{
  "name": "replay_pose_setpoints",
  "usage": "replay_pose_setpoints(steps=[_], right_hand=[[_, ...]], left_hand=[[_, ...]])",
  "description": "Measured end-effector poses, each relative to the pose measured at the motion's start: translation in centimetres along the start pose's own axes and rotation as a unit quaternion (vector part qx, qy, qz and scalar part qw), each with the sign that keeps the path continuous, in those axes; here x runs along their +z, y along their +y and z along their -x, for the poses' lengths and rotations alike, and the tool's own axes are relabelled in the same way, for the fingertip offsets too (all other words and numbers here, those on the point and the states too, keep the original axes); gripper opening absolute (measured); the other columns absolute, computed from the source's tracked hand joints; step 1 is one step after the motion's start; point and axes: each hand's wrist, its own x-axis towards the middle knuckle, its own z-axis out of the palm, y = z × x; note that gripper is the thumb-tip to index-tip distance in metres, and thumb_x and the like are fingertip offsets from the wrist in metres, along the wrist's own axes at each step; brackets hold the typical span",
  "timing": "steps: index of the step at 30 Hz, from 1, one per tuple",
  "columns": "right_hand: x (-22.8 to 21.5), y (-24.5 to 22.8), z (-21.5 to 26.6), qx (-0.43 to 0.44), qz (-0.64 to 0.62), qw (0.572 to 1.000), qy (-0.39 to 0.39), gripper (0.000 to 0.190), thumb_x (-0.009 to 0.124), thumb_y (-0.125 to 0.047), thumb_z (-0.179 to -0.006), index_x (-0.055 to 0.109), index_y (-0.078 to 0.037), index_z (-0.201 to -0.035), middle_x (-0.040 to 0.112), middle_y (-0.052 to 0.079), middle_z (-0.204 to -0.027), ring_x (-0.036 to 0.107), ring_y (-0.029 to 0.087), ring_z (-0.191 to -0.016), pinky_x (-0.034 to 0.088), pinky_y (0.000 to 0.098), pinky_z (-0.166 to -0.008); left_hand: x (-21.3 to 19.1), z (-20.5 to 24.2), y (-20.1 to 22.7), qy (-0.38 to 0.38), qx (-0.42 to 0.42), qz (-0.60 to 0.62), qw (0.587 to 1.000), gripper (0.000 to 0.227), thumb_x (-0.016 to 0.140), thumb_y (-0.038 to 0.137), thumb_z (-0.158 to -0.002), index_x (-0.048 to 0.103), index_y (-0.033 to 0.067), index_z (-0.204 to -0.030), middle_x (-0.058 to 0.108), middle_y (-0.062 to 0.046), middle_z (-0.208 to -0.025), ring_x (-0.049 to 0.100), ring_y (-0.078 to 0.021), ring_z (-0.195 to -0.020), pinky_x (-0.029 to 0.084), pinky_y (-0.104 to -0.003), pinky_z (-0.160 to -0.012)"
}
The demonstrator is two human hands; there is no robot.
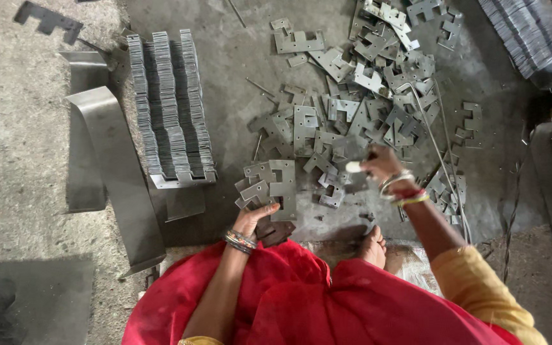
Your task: The person sits on the floor and repeatedly picks up small metal brackets from a pile, stacks them into neat columns, and occasionally uses a metal rod to sweep the floor. The person also handles a white cloth while organizing the parts.
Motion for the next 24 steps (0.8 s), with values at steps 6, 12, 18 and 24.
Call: replay_pose_setpoints(steps=[6, 12, 18, 24], right_hand=[[3.6, -2.9, 5.5, -0.046, 0.079, 0.989, 0.113, 0.076, 0.095, -0.036, -0.066, 0.055, -0.001, -0.121, 0.067, 0.024, -0.104, 0.070, 0.037, -0.084, 0.059, 0.0468, -0.072], [5.6, -5.0, 7.1, -0.118, 0.136, 0.980, 0.088, 0.086, 0.088, -0.030, -0.073, 0.042, -0.003, -0.141, 0.057, 0.025, -0.134, 0.062, 0.047, -0.115, 0.052, 0.0537, -0.093], [6.4, -4.4, 7.1, -0.262, 0.168, 0.943, 0.120, 0.095, 0.090, -0.024, -0.066, 0.037, 0.002, -0.141, 0.065, 0.026, -0.123, 0.060, 0.048, -0.116, 0.039, 0.0548, -0.112], [6.7, -5.3, 6.7, -0.077, 0.153, 0.985, -0.018, 0.109, 0.090, -0.028, -0.069, 0.026, 0.000, -0.153, 0.071, 0.025, -0.110, 0.070, 0.040, -0.098, 0.058, 0.0463, -0.084]], left_hand=[[-0.2, 0.0, -0.7, 0.024, -0.003, 0.029, 0.999, 0.062, 0.093, 0.010, -0.063, 0.067, 0.0056, -0.119, 0.073, -0.006, -0.108, 0.069, -0.0211, -0.100, 0.055, -0.038, -0.090], [0.1, 0.2, -0.6, 0.020, 0.009, 0.032, 0.999, 0.062, 0.094, 0.010, -0.064, 0.067, 0.0044, -0.119, 0.073, -0.008, -0.107, 0.069, -0.0216, -0.099, 0.056, -0.038, -0.089], [0.3, 0.5, -0.3, 0.022, -0.016, 0.063, 0.998, 0.063, 0.093, 0.008, -0.063, 0.066, 0.0037, -0.119, 0.073, -0.008, -0.106, 0.069, -0.0225, -0.098, 0.057, -0.040, -0.087], [0.2, 0.1, -0.5, 0.014, -0.009, 0.067, 0.998, 0.055, 0.092, 0.007, -0.064, 0.069, 0.0067, -0.114, 0.074, -0.007, -0.103, 0.070, -0.0212, -0.096, 0.057, -0.038, -0.086]])
